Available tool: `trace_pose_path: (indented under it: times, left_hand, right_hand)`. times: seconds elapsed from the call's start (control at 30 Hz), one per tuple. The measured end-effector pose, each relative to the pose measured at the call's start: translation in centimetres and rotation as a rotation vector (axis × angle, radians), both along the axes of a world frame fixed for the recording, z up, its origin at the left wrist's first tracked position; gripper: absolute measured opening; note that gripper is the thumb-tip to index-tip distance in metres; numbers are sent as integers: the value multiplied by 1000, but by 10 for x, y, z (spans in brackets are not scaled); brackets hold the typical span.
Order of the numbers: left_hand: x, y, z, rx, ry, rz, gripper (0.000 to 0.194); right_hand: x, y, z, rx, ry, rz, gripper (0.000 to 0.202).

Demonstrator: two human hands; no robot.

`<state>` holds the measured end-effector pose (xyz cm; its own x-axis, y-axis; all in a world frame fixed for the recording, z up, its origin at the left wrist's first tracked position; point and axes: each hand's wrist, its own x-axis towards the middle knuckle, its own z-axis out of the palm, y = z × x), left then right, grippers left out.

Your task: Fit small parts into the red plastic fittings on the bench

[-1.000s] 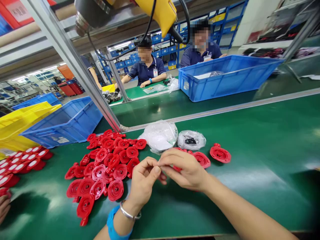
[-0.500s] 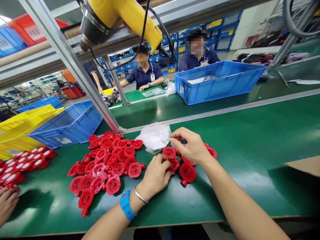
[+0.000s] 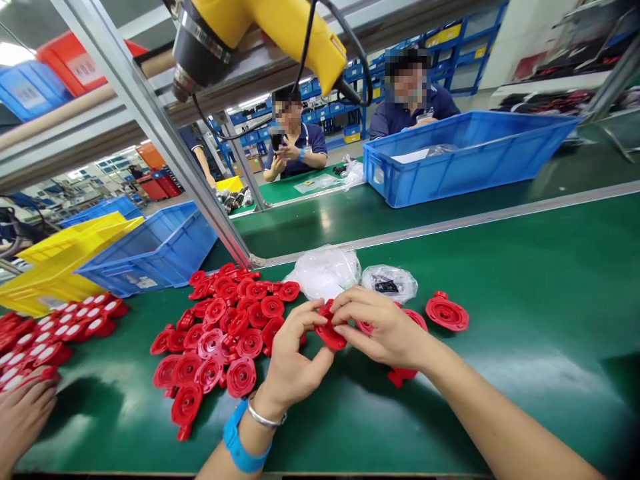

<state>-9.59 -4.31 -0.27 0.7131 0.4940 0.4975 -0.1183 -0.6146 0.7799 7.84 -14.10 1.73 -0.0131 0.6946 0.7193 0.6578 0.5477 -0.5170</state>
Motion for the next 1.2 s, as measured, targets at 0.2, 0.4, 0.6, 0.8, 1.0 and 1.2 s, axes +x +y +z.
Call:
trace_pose_path:
  times: [0.2, 0.4, 0.6, 0.8, 1.0, 1.2]
  left_hand:
    - [-2, -3, 0, -65, -42, -2, 55]
    - [-3, -2, -1, -77, -89, -48, 53]
    - [-6, -3, 0, -70, -72, -53, 54]
    - [-4, -6, 9, -255, -95, -56, 48]
    - [-3, -7, 20, -505, -112, -36, 42]
    - [-4, -6, 18, -535, -106, -10, 43]
  right_hand:
    - [-2, 0, 1, 73, -5, -15, 12]
    - [-2, 0, 2, 123, -46, -33, 14]
    - [-4, 0, -1, 99, -38, -39, 13]
    - [-2, -3, 4, 66, 42, -22, 13]
    - [-4, -8, 7, 77, 35, -24, 28]
    - [-11, -5, 2, 78, -16, -14, 30]
